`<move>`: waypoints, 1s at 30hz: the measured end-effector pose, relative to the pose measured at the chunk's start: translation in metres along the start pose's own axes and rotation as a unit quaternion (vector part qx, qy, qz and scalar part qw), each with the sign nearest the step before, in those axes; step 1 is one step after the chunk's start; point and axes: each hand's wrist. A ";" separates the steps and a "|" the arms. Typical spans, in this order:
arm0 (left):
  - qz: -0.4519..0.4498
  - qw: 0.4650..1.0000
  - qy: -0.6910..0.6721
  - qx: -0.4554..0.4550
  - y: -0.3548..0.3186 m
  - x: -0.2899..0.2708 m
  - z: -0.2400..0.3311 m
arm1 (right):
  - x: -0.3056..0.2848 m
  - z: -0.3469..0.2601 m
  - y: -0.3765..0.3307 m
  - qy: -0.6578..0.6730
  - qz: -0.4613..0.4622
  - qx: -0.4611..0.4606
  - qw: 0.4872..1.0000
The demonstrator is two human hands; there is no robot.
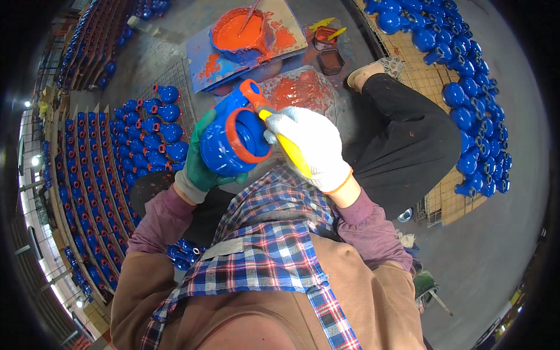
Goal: Applying red paint with a brush to the neck and base of blue bulbous industrial components.
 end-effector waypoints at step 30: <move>0.039 0.940 -0.111 0.320 -0.086 -0.047 0.135 | -0.039 -0.011 0.123 -0.174 -0.121 -0.172 0.962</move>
Point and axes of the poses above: each hand's wrist, its own y-axis towards the middle knuckle, its own x-axis out of the palm, z = x × y, and after that the axes turned 2 degrees about -y, right-handed
